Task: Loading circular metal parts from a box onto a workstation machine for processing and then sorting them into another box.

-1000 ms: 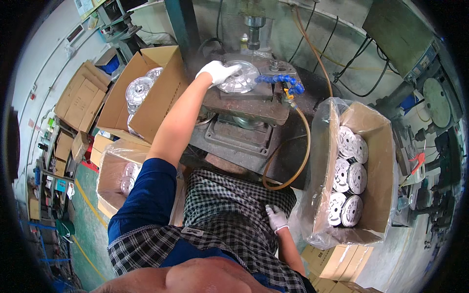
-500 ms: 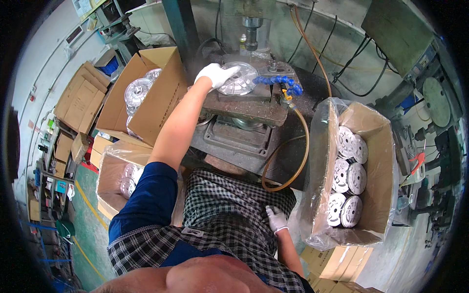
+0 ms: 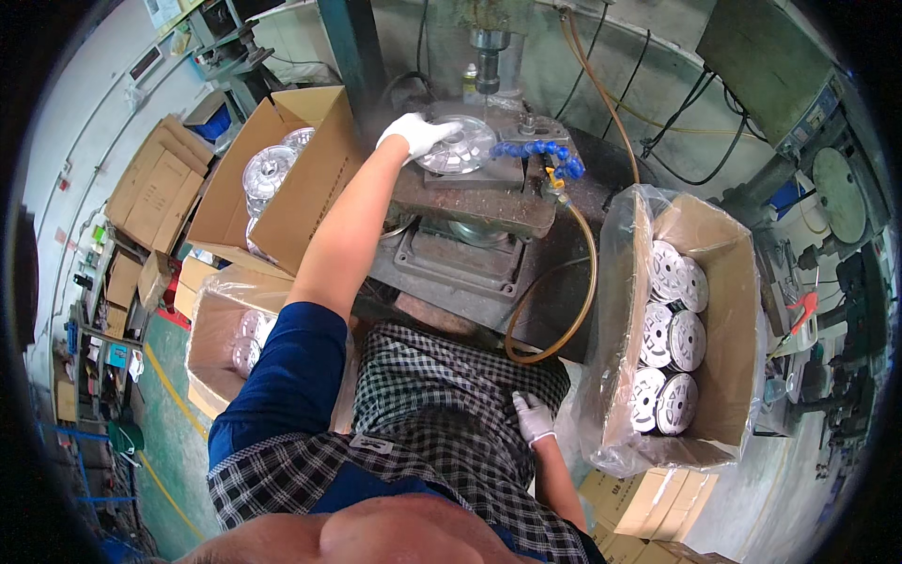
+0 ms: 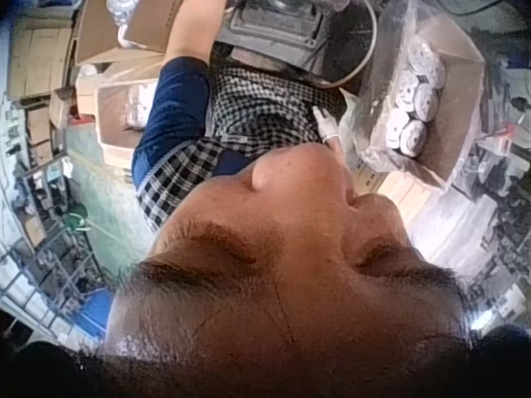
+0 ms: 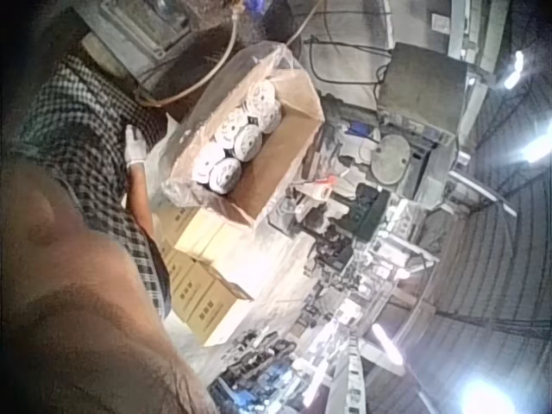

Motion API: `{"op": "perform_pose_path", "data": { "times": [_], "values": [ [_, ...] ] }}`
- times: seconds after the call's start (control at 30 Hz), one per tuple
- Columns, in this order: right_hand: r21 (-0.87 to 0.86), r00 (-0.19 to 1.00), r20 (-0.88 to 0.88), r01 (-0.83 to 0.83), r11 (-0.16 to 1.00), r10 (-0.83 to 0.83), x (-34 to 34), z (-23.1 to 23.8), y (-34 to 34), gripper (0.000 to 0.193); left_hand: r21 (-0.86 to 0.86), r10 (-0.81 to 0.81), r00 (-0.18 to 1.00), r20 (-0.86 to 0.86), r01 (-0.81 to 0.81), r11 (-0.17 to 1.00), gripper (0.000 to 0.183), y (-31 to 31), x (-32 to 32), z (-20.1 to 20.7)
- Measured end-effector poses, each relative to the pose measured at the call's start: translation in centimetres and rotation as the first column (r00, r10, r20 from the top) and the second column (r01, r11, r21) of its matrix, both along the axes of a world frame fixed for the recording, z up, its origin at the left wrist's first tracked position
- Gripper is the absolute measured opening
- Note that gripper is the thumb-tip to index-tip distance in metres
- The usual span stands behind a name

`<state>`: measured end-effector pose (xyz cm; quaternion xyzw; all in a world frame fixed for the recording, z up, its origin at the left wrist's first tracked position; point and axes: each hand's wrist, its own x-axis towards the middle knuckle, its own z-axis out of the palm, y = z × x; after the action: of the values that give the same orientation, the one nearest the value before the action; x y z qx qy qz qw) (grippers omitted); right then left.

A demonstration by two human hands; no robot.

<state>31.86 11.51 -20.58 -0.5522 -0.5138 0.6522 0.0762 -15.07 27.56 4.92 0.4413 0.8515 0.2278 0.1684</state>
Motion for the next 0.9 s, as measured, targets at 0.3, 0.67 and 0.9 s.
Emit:
{"op": "perform_pose_path", "data": {
  "times": [0.3,0.67,0.9],
  "values": [
    [0.083,1.0,-0.008,-0.024,0.996,0.025,-0.4,1.0,0.0,0.03,-0.008,0.025,0.997,0.071,-0.024,1.0,0.087,1.0,-0.6,-1.2],
    [-0.023,0.997,-0.081,0.011,1.0,-0.013,-0.3,-0.4,0.7,0.033,0.071,0.051,0.999,0.011,-0.051,0.996,0.077,1.7,-0.9,-2.7],
    [-0.088,0.992,-0.109,0.056,0.995,-0.065,-0.1,0.0,1.1,0.038,0.141,-0.003,0.999,0.043,-0.003,0.99,0.076,1.8,-2.0,-3.7]
  ]
}}
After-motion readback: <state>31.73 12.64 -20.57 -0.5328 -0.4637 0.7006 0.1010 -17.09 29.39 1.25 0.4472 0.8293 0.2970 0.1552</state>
